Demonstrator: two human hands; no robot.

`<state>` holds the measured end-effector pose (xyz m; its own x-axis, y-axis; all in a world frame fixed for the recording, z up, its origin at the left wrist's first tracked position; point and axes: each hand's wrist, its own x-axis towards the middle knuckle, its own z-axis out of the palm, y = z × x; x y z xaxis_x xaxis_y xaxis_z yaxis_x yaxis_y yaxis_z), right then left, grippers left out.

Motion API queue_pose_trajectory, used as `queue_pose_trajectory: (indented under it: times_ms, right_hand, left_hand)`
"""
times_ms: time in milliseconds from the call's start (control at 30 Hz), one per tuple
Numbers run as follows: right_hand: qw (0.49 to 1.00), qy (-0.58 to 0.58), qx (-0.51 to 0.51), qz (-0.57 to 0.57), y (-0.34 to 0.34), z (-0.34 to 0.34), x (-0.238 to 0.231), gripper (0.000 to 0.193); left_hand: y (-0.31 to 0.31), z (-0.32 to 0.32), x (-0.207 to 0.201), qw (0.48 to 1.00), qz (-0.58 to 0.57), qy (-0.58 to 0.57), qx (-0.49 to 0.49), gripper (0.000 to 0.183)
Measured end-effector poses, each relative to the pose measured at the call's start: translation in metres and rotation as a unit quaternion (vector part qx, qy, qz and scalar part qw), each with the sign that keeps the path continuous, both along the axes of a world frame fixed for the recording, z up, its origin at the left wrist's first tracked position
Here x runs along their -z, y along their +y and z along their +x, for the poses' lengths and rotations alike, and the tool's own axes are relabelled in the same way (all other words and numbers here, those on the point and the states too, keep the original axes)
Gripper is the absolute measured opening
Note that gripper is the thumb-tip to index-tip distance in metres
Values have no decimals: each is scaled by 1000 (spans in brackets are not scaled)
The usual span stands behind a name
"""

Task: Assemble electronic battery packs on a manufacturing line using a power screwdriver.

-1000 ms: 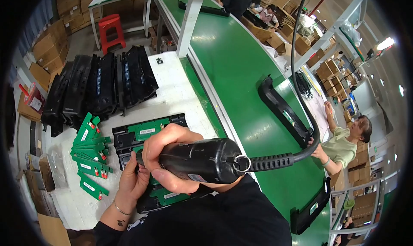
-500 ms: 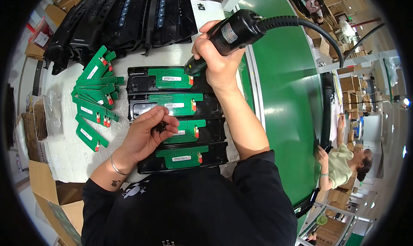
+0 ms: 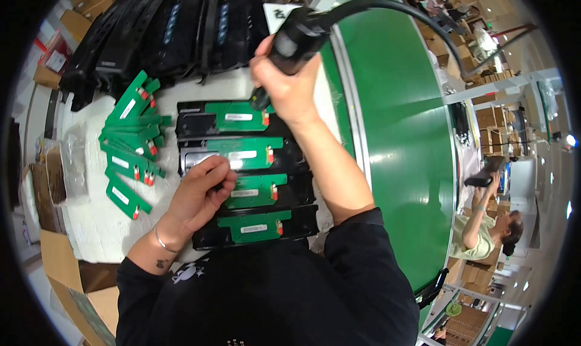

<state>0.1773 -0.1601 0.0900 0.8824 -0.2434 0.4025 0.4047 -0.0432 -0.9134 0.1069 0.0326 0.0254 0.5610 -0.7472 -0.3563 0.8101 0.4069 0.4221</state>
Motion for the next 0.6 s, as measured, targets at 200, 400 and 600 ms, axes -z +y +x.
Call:
queue_pose_trajectory:
  times_ms: [200,400,600]
  right_hand:
    - [999,42,-13,-9,5,4,10,7]
    - [997,8,-67,23,10,-30,-25,19]
    - [954,-56,-281,85,18,-88,-69,25]
  left_hand:
    - [3,-2,4,997,34,34,-58,15]
    - [5,3,13,984,-49,132,-106,12]
    - [3,6,9,975,-92,151,-135,14]
